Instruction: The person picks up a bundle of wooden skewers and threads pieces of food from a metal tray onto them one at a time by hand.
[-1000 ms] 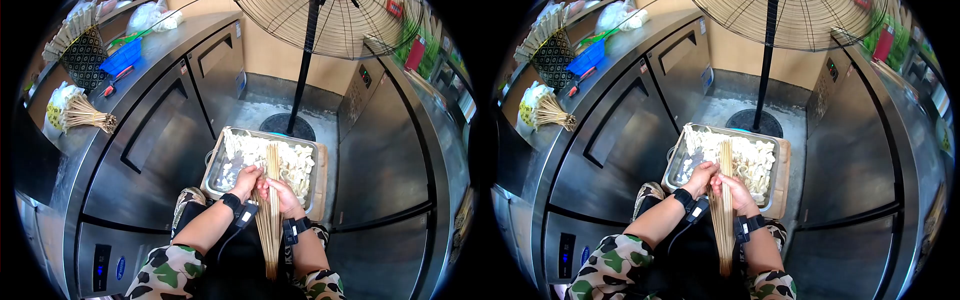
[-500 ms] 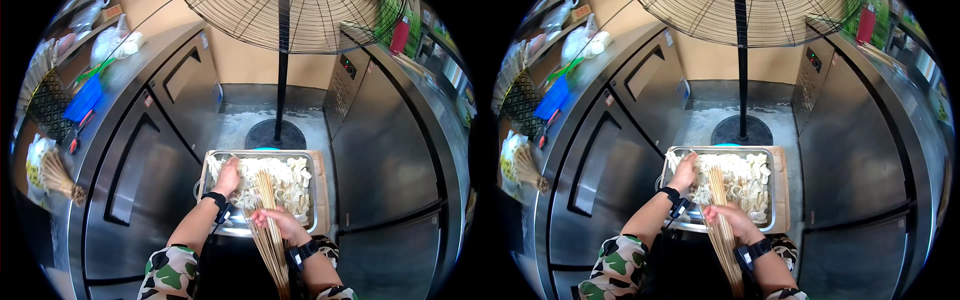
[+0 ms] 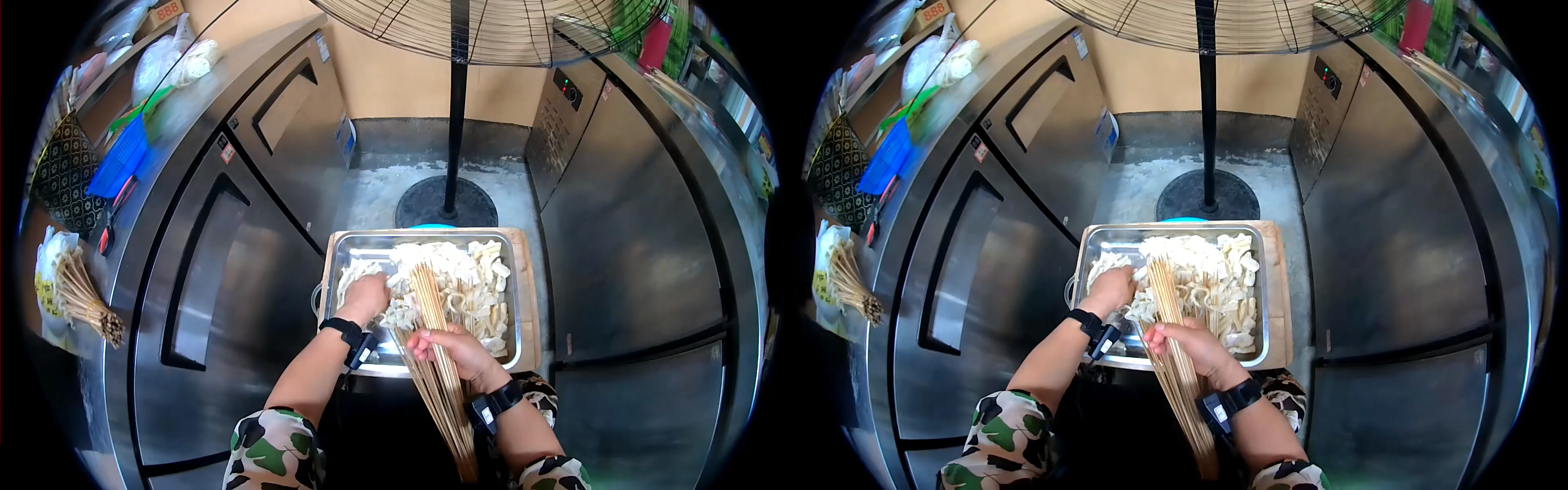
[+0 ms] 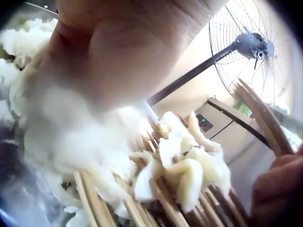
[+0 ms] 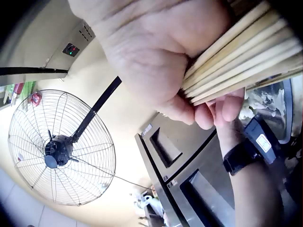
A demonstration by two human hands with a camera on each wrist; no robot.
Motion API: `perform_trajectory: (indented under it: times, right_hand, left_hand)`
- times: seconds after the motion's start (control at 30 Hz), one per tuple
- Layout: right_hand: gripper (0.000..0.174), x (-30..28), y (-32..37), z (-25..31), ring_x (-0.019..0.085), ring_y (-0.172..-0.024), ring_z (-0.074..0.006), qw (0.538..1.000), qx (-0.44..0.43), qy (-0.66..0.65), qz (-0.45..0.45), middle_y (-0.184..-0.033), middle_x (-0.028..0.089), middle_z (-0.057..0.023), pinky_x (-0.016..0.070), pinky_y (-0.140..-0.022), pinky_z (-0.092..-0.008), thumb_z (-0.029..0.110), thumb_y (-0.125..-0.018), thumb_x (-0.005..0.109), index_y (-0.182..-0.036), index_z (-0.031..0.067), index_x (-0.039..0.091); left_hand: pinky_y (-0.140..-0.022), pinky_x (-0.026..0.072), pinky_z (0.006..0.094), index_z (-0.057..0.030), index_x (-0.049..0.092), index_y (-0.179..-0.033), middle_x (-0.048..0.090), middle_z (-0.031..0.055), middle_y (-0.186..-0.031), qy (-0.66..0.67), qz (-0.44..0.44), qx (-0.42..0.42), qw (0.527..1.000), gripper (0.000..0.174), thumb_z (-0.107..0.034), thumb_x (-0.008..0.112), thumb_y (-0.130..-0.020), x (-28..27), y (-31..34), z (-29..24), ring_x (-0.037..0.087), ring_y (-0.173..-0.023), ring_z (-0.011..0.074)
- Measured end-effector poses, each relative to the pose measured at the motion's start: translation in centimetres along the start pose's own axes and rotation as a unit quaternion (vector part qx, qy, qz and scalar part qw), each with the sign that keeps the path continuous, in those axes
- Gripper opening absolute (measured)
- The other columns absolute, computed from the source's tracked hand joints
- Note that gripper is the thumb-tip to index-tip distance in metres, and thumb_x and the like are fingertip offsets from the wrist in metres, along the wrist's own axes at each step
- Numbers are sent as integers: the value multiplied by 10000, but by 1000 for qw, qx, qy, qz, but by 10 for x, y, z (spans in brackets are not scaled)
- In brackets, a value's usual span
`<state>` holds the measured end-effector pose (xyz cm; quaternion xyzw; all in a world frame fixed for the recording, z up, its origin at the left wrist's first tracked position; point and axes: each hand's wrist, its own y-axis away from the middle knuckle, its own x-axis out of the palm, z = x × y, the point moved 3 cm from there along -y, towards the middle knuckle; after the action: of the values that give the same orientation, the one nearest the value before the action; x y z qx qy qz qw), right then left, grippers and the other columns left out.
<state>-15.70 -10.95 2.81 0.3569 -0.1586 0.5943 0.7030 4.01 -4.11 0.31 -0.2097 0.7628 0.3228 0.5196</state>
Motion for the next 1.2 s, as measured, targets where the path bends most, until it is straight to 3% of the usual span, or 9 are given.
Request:
perform_trajectory:
  times: [0.2, 0.3, 0.33, 0.43, 0.47, 0.6, 0.87, 1.0, 1.2]
  right_hand:
    - [212, -2, -1, -4, 575, -744, -114, 1000, -11, 1, 0, -904, 623, -78, 480, -701, -233, 178, -871, 552, -753, 21, 631]
    - [196, -2, -2, -6, 559, -713, -110, 1000, -15, 19, -16, -827, 621, -58, 464, -674, -227, 182, -869, 559, -784, 22, 635]
    - [194, -2, -2, -6, 553, -703, -107, 1000, -6, 19, -21, -805, 618, -51, 460, -666, -226, 181, -867, 560, -784, 22, 635]
    - [188, -2, -1, -6, 537, -677, -97, 999, 8, 35, -36, -756, 608, -35, 448, -647, -222, 180, -864, 564, -791, 23, 638]
    - [186, -2, -1, -5, 532, -669, -94, 998, 10, 43, -41, -743, 604, -30, 445, -641, -220, 180, -863, 565, -795, 23, 639]
    - [183, -1, 0, 1, 534, -661, -84, 997, 8, 58, -55, -741, 610, -28, 443, -635, -208, 181, -860, 570, -800, 25, 645]
    - [175, -4, -5, -4, 543, -662, -87, 997, 27, 19, -63, -749, 618, -32, 452, -631, -210, 179, -856, 590, -813, 19, 647]
    - [171, -2, -5, -2, 547, -661, -92, 998, 29, 21, -49, -747, 613, -37, 459, -630, -216, 174, -859, 586, -820, 16, 641]
    - [177, -3, -5, -2, 550, -651, -98, 998, 25, 28, -55, -746, 609, -42, 474, -615, -231, 176, -866, 576, -814, 16, 632]
  left_hand:
    - [-776, 462, 444, -53, 602, -984, 629, 196, -924, -21, 62, -56, 996, 402, -410, 491, -836, -1, 51, 20, 594, -893, 354]
    - [-777, 469, 423, -51, 609, -979, 636, 181, -898, -4, 26, -67, 997, 437, -448, 500, -831, -22, 70, 15, 603, -879, 336]
    - [-796, 465, 405, -77, 601, -1016, 623, 163, -941, 7, 8, -91, 996, 351, -357, 567, -807, -34, 72, 9, 585, -916, 327]
    - [-814, 459, 408, -120, 573, -1066, 583, 146, -1032, -29, -223, 48, 973, 335, -222, 631, -752, -23, 55, 20, 553, -962, 338]
    - [-835, 451, 407, -136, 538, -1109, 532, 151, -1110, -42, -238, 62, 968, 411, -93, 624, -708, -18, 47, 20, 526, -995, 349]
    - [-837, 454, 406, -125, 541, -1130, 537, 193, -1086, -84, -143, 20, 986, 441, -20, 541, -702, 2, 3, 28, 542, -967, 351]
    - [-887, 428, 371, -160, 609, -1091, 558, 112, -1094, 59, -198, 127, 970, 471, 81, 505, -700, -12, -25, 33, 531, -996, 326]
    - [-892, 428, 371, -217, 602, -1100, 488, 104, -1197, -32, -60, 163, 984, 485, 61, 515, -713, -13, -19, 11, 493, -1069, 313]
    - [-873, 438, 429, -171, 582, -1096, 470, 174, -1198, -71, -19, 90, 993, 370, -43, 523, -754, -9, 4, 25, 489, -1068, 365]
